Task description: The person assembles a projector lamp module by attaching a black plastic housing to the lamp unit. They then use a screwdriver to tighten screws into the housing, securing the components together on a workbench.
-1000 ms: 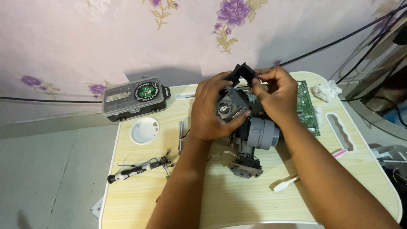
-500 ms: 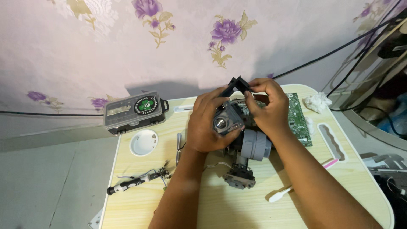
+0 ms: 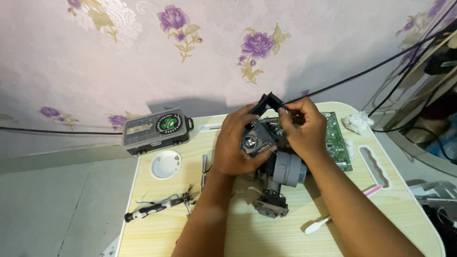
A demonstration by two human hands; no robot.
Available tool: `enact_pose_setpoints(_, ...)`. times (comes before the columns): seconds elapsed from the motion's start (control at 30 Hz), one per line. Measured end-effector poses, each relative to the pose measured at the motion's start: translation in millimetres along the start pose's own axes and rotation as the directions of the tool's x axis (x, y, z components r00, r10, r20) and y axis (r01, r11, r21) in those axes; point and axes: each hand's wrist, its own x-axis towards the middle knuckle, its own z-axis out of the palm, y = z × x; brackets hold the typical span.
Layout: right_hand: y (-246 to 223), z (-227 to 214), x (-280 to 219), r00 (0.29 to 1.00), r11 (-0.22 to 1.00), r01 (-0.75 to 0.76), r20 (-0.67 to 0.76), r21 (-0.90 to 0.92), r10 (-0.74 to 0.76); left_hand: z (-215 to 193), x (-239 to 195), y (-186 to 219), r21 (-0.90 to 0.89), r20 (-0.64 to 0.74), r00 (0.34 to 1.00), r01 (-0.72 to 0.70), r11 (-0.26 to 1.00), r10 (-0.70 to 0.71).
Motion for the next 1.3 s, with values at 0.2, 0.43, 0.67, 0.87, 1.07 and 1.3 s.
enact_pose_setpoints(0.2,0.1,-1.8,-0.1,1.000,1.000,-0.007,0.012,0.006,0.007,-0.7,0.5,0.7,0.003,-0.014,1.000,-0.002,1.000,0.002)
enact_pose_setpoints(0.43,-4.0,-1.9,-0.1,1.000,0.999,0.022,0.022,-0.023,-0.021,-1.7,-0.8,1.2,0.003,-0.005,1.000,0.002,1.000,-0.002)
enact_pose_setpoints(0.67,-2.6,-2.5,-0.7,1.000,1.000,0.014,-0.013,-0.007,-0.014,-0.2,0.3,2.7,-0.013,0.007,1.000,0.006,1.000,-0.006)
enact_pose_setpoints(0.87,2.7,-0.6,-0.9,0.999,1.000,0.012,-0.039,-0.004,-0.012,0.8,0.9,1.3,0.009,-0.004,1.000,-0.008,1.000,0.008)
enact_pose_setpoints(1.07,8.0,0.2,-1.0,0.999,0.998,0.001,-0.042,0.055,0.002,0.7,0.5,0.7,0.003,-0.004,1.000,-0.014,1.000,0.014)
enact_pose_setpoints(1.3,1.1,-0.9,0.5,0.999,0.993,-0.045,-0.002,0.107,0.046,-0.1,0.2,0.0,0.023,0.018,1.000,-0.016,1.000,0.016)
